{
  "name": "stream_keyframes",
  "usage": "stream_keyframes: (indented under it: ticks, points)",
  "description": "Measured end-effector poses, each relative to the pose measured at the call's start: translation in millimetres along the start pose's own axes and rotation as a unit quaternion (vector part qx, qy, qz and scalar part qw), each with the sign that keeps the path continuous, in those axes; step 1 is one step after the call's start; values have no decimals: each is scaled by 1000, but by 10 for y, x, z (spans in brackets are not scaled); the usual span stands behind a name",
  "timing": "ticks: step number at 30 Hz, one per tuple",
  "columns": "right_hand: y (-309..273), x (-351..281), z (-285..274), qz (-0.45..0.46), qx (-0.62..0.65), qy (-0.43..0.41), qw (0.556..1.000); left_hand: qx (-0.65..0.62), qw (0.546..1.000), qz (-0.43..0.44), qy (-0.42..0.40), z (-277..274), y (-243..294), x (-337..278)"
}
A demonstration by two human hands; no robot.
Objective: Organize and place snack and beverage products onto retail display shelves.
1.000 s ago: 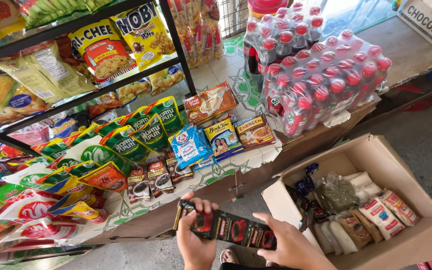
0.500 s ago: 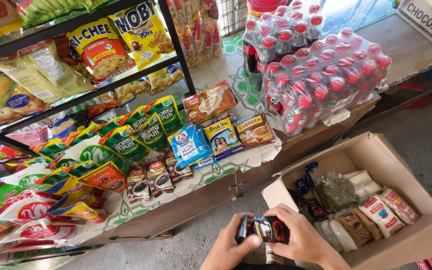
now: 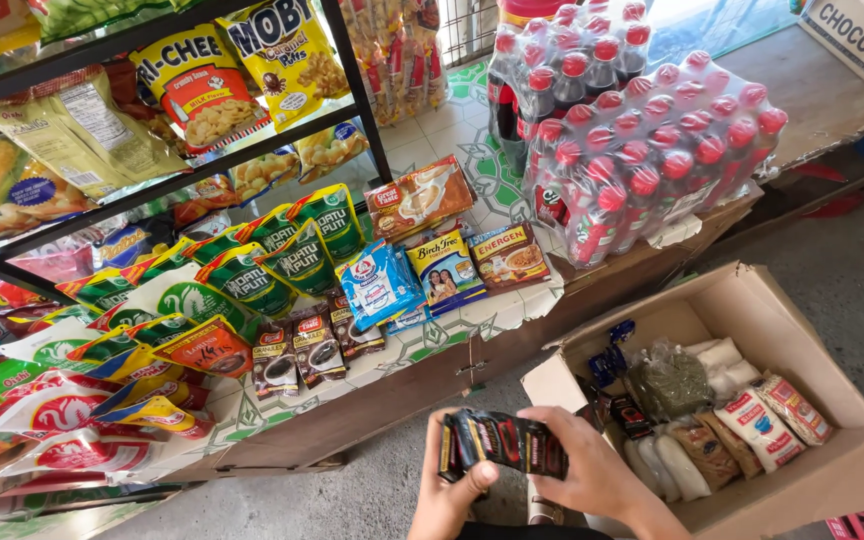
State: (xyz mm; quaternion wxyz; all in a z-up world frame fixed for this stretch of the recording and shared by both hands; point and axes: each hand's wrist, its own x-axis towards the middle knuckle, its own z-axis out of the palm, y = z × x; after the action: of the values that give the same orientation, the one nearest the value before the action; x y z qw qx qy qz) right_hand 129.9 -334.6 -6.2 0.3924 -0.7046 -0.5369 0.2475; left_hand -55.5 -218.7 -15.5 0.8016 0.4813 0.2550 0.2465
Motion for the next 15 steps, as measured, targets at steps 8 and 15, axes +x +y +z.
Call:
stream_keyframes:
  ticks: [8,15]
  points:
    - [101,-43,365,-22,39,-82,996,-122,983,138,4,229,44,74]
    - [-134,-7,200,50,22,-126,991,-79,988,115,60,-60,67,51]
